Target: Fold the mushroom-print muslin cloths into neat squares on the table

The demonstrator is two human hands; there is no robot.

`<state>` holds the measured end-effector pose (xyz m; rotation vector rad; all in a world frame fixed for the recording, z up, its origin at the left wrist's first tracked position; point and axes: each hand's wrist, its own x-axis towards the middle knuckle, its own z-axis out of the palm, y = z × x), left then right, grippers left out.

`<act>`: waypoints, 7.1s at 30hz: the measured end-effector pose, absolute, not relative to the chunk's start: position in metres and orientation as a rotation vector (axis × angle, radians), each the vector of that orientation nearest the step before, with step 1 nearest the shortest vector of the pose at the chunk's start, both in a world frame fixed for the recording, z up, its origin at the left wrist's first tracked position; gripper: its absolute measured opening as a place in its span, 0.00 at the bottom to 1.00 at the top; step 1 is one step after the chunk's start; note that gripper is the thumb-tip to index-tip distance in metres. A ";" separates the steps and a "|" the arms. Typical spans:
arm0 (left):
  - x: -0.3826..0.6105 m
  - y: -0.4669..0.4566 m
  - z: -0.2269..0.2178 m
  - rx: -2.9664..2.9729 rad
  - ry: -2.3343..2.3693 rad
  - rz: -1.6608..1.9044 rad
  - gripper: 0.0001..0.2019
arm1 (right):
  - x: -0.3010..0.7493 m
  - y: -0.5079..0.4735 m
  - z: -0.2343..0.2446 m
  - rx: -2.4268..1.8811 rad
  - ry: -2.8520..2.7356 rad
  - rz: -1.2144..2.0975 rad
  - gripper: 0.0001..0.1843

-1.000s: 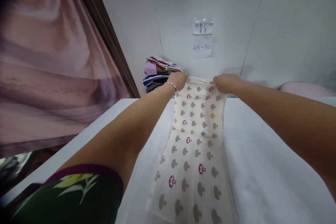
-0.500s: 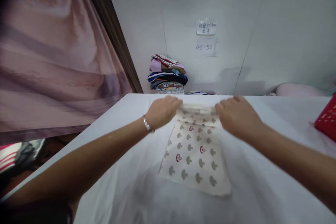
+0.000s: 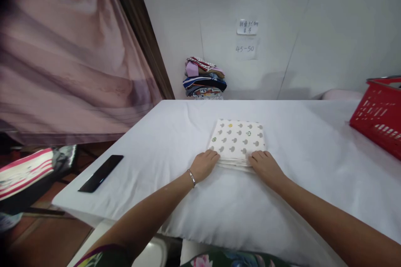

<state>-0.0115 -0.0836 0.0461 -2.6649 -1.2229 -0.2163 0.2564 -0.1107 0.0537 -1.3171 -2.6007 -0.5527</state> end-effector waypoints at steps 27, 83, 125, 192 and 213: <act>0.015 -0.060 0.057 -3.102 -1.656 -0.434 0.04 | 0.253 -0.105 0.065 -1.573 -2.522 0.348 0.17; 0.032 -0.103 0.035 -3.098 -1.044 -0.476 0.33 | 0.224 -0.007 0.013 -1.756 -2.328 -0.123 0.29; 0.042 -0.061 0.042 -2.682 -2.265 -0.485 0.37 | 0.330 -0.052 0.021 -1.788 -2.155 -0.110 0.23; -0.009 -0.057 0.015 -2.746 -2.131 -1.854 0.08 | 0.184 -0.047 0.040 -1.229 -2.403 0.336 0.13; -0.006 -0.055 0.017 -2.805 -2.048 -1.669 0.06 | 0.189 -0.043 0.044 -1.097 -2.599 0.326 0.11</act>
